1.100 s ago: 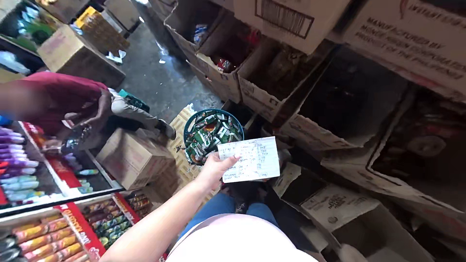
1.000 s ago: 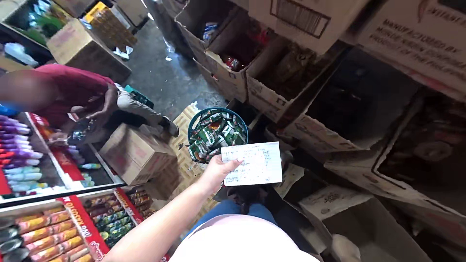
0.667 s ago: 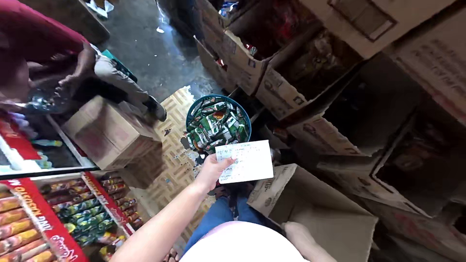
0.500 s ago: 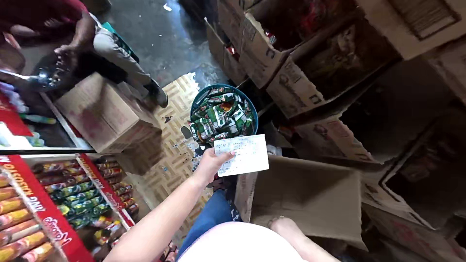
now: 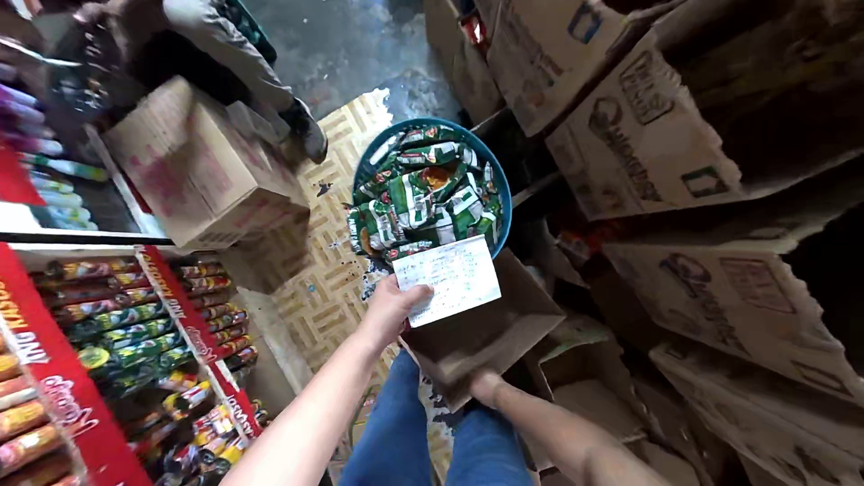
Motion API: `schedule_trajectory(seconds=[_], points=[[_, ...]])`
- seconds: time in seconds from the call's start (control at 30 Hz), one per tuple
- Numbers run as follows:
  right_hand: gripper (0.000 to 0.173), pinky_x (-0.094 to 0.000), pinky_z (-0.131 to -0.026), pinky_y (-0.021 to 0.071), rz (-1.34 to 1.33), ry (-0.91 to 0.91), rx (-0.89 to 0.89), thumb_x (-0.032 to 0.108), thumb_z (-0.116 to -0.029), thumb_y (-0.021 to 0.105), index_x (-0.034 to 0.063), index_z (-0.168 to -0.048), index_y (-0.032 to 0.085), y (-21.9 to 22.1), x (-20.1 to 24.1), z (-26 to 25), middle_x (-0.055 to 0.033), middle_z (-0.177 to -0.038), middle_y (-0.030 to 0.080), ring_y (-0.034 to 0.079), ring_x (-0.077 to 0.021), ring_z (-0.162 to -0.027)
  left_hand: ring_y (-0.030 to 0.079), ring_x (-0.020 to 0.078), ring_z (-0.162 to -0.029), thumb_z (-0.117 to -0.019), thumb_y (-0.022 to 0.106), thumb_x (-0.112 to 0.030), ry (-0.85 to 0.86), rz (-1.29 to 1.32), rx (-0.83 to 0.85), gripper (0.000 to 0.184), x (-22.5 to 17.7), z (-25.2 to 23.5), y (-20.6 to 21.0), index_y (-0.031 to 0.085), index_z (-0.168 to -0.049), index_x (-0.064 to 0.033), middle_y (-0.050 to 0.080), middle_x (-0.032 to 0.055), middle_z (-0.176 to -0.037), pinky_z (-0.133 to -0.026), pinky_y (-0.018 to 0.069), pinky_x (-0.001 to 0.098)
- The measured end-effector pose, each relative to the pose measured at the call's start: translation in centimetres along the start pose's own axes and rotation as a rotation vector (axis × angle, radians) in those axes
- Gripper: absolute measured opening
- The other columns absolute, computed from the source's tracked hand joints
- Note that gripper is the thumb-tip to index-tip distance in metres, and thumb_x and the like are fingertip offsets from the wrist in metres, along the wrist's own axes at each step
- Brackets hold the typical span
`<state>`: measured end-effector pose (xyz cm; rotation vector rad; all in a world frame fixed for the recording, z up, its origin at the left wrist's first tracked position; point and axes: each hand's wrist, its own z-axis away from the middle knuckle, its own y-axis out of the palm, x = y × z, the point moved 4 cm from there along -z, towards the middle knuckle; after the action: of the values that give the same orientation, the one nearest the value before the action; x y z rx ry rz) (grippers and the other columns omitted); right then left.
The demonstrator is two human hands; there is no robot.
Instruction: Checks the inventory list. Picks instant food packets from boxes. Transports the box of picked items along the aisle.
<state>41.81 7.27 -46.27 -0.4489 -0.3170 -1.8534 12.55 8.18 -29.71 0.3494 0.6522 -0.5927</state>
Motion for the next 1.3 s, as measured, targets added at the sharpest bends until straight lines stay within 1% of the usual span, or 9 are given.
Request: schedule_trajectory(seconds=[0.37,0.43,0.53,0.6,0.63,0.73,0.87,1.13,1.3], points=[[0.050,-0.0703,-0.109,0.0362,-0.434,0.043,0.056,0.029,-0.1031,0.060,-0.0064,-0.138,0.057,1.2,-6.4,-4.8,-0.0326,-0.140,0.056,0.050,-0.0504,-0.134,0.074,0.0142,-0.074,-0.0909,0.064,0.008,-0.053,-0.022,0.003,0.022,9.3,-6.9,5.0,0.066,-0.111,-0.0007,0.076,0.0063,-0.087,-0.069,0.0633,0.0308],[0.049,-0.0586,-0.113,0.0397,-0.789,-0.007,-0.176,0.032,-0.1045,0.060,-0.0014,-0.140,0.059,-1.2,-8.8,-1.5,-0.0273,-0.136,0.061,0.057,-0.0406,-0.131,0.074,0.0140,-0.073,-0.0903,0.065,0.008,-0.055,-0.025,-0.012,0.020,10.1,-7.0,5.3,0.066,-0.109,0.0006,0.076,0.0064,-0.085,-0.070,0.0636,0.0307],[0.028,-0.0370,-0.090,0.0575,-1.293,-0.030,-0.710,0.009,-0.1026,0.055,-0.0080,-0.123,0.065,-5.8,-14.9,5.3,-0.0196,-0.112,0.070,0.070,-0.0206,-0.096,0.073,0.0107,-0.074,-0.0860,0.067,0.005,-0.022,-0.070,-0.033,0.021,11.7,-6.9,5.6,0.065,-0.106,0.0002,0.075,0.0020,-0.083,-0.071,0.0635,0.0286],[0.027,-0.0388,-0.089,0.0579,-1.252,0.115,-1.105,0.011,-0.1038,0.057,-0.0087,-0.119,0.067,-6.9,-21.7,7.5,-0.0206,-0.110,0.071,0.070,-0.0221,-0.095,0.074,0.0100,-0.074,-0.0842,0.068,0.002,-0.008,-0.071,-0.062,0.022,13.7,-6.2,5.9,0.063,-0.106,0.0007,0.076,0.0008,-0.084,-0.071,0.0640,0.0289],[0.032,-0.0448,-0.098,0.0553,-1.135,0.258,-1.200,0.016,-0.1029,0.061,-0.0067,-0.125,0.065,-7.3,-25.4,8.1,-0.0232,-0.121,0.068,0.068,-0.0292,-0.109,0.074,0.0108,-0.075,-0.0842,0.068,0.001,-0.014,-0.064,-0.082,0.025,14.8,-5.6,6.1,0.062,-0.109,0.0027,0.076,0.0017,-0.086,-0.071,0.0642,0.0296],[0.057,-0.0635,-0.113,0.0381,-0.891,0.683,-1.090,0.027,-0.0978,0.070,-0.0028,-0.143,0.055,-7.8,-33.7,6.9,-0.0317,-0.152,0.044,0.046,-0.0496,-0.139,0.074,0.0101,-0.076,-0.0866,0.066,0.000,-0.112,-0.079,-0.165,0.026,18.9,-2.8,6.5,0.061,-0.112,0.0041,0.075,0.0023,-0.086,-0.070,0.0638,0.0294],[0.049,-0.0630,-0.109,0.0423,-0.806,0.908,-1.017,0.026,-0.1001,0.065,0.0030,-0.142,0.057,-9.7,-35.9,4.4,-0.0279,-0.151,0.047,0.047,-0.0468,-0.138,0.074,0.0123,-0.077,-0.0893,0.066,0.002,-0.331,-0.167,-0.190,0.027,24.6,1.9,5.2,0.061,-0.115,0.0078,0.075,0.0072,-0.088,-0.072,0.0636,0.0311],[0.031,-0.0642,-0.097,0.0506,-0.696,0.731,-0.928,0.003,-0.0972,0.059,0.0047,-0.127,0.068,-8.9,-30.5,2.6,-0.0229,-0.131,0.065,0.062,-0.0441,-0.122,0.066,0.0050,-0.081,-0.0928,0.066,0.003,-0.528,-0.425,-0.242,0.026,24.1,7.4,3.2,0.059,-0.113,0.0169,0.070,0.0154,-0.096,-0.080,0.0564,0.0245],[0.039,-0.0623,-0.100,0.0492,-0.737,0.624,-0.827,0.001,-0.0975,0.057,0.0073,-0.135,0.065,-7.7,-27.2,-1.1,-0.0217,-0.137,0.062,0.061,-0.0436,-0.124,0.071,0.0068,-0.083,-0.0884,0.069,0.001,-0.392,-0.426,-0.210,0.028,28.8,6.7,0.7,0.063,-0.112,0.0135,0.073,0.0127,-0.094,-0.081,0.0598,0.0276]])
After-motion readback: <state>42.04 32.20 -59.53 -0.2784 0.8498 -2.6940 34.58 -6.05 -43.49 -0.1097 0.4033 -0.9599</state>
